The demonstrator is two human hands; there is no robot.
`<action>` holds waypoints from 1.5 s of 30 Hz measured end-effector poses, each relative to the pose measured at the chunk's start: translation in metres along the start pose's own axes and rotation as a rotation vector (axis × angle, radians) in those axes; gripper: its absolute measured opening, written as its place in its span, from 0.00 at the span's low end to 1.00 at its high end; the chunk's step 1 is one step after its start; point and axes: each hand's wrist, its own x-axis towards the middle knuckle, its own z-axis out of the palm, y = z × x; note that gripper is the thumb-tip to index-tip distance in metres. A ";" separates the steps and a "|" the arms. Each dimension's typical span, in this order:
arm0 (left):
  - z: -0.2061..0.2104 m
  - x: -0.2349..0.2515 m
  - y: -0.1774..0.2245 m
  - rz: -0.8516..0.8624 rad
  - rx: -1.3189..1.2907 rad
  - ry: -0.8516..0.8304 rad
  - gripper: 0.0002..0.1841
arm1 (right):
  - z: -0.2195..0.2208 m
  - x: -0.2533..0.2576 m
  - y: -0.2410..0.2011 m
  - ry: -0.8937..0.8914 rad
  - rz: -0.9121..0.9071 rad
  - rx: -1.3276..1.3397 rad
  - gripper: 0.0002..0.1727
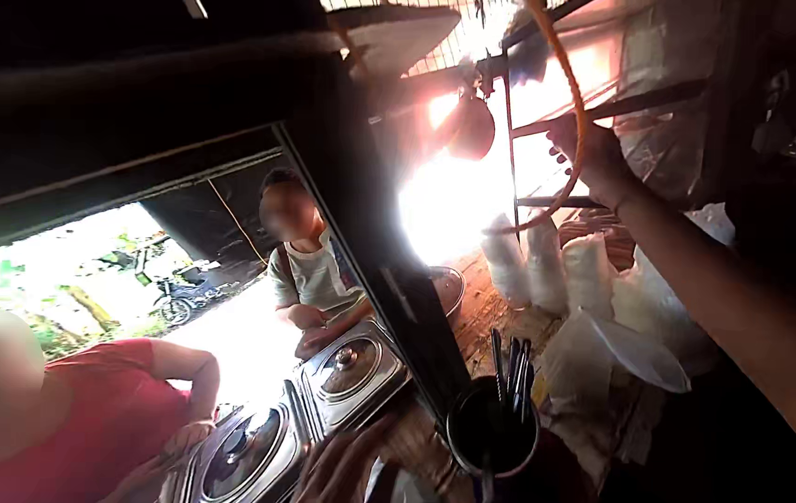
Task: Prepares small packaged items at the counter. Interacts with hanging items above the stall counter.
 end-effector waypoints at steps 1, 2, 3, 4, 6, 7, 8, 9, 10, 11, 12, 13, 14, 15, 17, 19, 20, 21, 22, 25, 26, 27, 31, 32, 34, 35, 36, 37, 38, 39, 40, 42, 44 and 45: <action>0.019 0.035 0.018 0.093 -0.015 0.018 0.16 | 0.005 0.021 -0.002 -0.041 0.036 0.026 0.20; 0.036 0.070 0.032 0.166 -0.026 0.062 0.16 | 0.010 0.042 -0.002 -0.067 0.043 0.032 0.20; 0.050 0.105 0.047 0.204 -0.044 0.096 0.16 | 0.014 0.060 -0.002 -0.092 0.028 0.028 0.20; 0.059 0.138 0.062 0.216 -0.058 0.135 0.16 | 0.018 0.074 -0.004 -0.117 -0.001 0.025 0.20; 0.075 0.201 0.080 0.207 -0.042 0.252 0.14 | 0.025 0.092 -0.011 -0.166 -0.059 0.010 0.20; 0.082 0.230 0.080 0.197 -0.019 0.316 0.15 | 0.029 0.098 -0.017 -0.182 -0.092 -0.009 0.20; 0.087 0.259 0.080 0.174 -0.004 0.364 0.16 | 0.031 0.101 -0.022 -0.196 -0.133 -0.038 0.20; 0.088 0.285 0.081 0.140 0.000 0.392 0.18 | 0.033 0.102 -0.025 -0.215 -0.185 -0.072 0.20; 0.088 0.309 0.083 0.123 -0.018 0.423 0.19 | 0.033 0.101 -0.027 -0.226 -0.239 -0.094 0.19; 0.088 0.331 0.082 0.142 -0.074 0.460 0.18 | 0.034 0.099 -0.029 -0.226 -0.271 -0.109 0.19; 0.088 0.354 0.081 0.137 -0.137 0.484 0.18 | 0.035 0.094 -0.032 -0.214 -0.278 -0.110 0.21; 0.086 0.372 0.082 0.097 -0.179 0.459 0.19 | 0.039 0.088 -0.036 -0.202 -0.269 -0.111 0.23; 0.083 0.386 0.084 0.059 -0.184 0.413 0.21 | 0.044 0.081 -0.037 -0.191 -0.264 -0.129 0.27; 0.082 0.399 0.083 0.053 -0.182 0.368 0.21 | 0.051 0.075 -0.038 -0.197 -0.247 -0.168 0.33; 0.084 0.423 0.074 0.055 -0.206 0.254 0.21 | 0.070 0.066 -0.034 -0.236 -0.203 -0.210 0.46; 0.091 0.439 0.067 0.070 -0.318 0.209 0.20 | 0.087 0.062 -0.027 -0.194 -0.207 -0.191 0.52; 0.094 0.444 0.065 0.079 -0.375 0.198 0.20 | 0.093 0.060 -0.024 -0.145 -0.220 -0.185 0.53; 0.096 0.446 0.064 0.096 -0.422 0.185 0.19 | 0.095 0.060 -0.023 -0.115 -0.217 -0.170 0.52; 0.097 0.445 0.065 0.109 -0.442 0.168 0.18 | 0.096 0.061 -0.023 -0.097 -0.204 -0.144 0.52; 0.098 0.446 0.068 0.152 -0.381 0.177 0.20 | 0.090 0.069 -0.027 -0.057 -0.176 -0.042 0.47; 0.099 0.448 0.068 0.174 -0.350 0.188 0.20 | 0.085 0.070 -0.028 -0.058 -0.172 -0.005 0.44; 0.101 0.450 0.067 0.202 -0.336 0.197 0.21 | 0.080 0.071 -0.029 -0.067 -0.156 0.036 0.43; 0.105 0.452 0.059 0.265 -0.437 0.205 0.22 | 0.071 0.072 -0.030 -0.160 -0.033 0.188 0.37; 0.106 0.453 0.059 0.287 -0.444 0.209 0.21 | 0.070 0.074 -0.031 -0.188 -0.017 0.196 0.36; 0.105 0.448 0.068 0.263 -0.321 0.215 0.19 | 0.071 0.075 -0.029 -0.216 -0.003 0.251 0.35; 0.106 0.443 0.075 0.244 -0.221 0.216 0.18 | 0.071 0.077 -0.028 -0.216 0.001 0.271 0.35; 0.106 0.436 0.079 0.267 -0.087 0.190 0.19 | 0.070 0.077 -0.028 -0.219 0.002 0.276 0.34; 0.110 0.444 0.069 0.377 0.048 0.205 0.23 | 0.066 0.078 -0.028 -0.229 -0.005 0.253 0.32; 0.113 0.452 0.059 0.458 0.114 0.220 0.26 | 0.061 0.079 -0.030 -0.248 -0.008 0.211 0.30; 0.113 0.454 0.055 0.487 0.112 0.225 0.27 | 0.056 0.081 -0.030 -0.267 0.000 0.178 0.28; 0.112 0.452 0.055 0.494 0.062 0.238 0.28 | 0.052 0.083 -0.030 -0.269 0.013 0.153 0.27; 0.111 0.456 0.048 0.453 0.009 0.245 0.25 | 0.045 0.089 -0.027 -0.246 0.025 0.118 0.26; 0.108 0.463 0.046 0.362 -0.045 0.250 0.23 | 0.041 0.094 -0.023 -0.234 0.026 0.105 0.23; 0.104 0.464 0.051 0.308 -0.078 0.221 0.23 | 0.041 0.097 -0.022 -0.237 0.027 0.094 0.22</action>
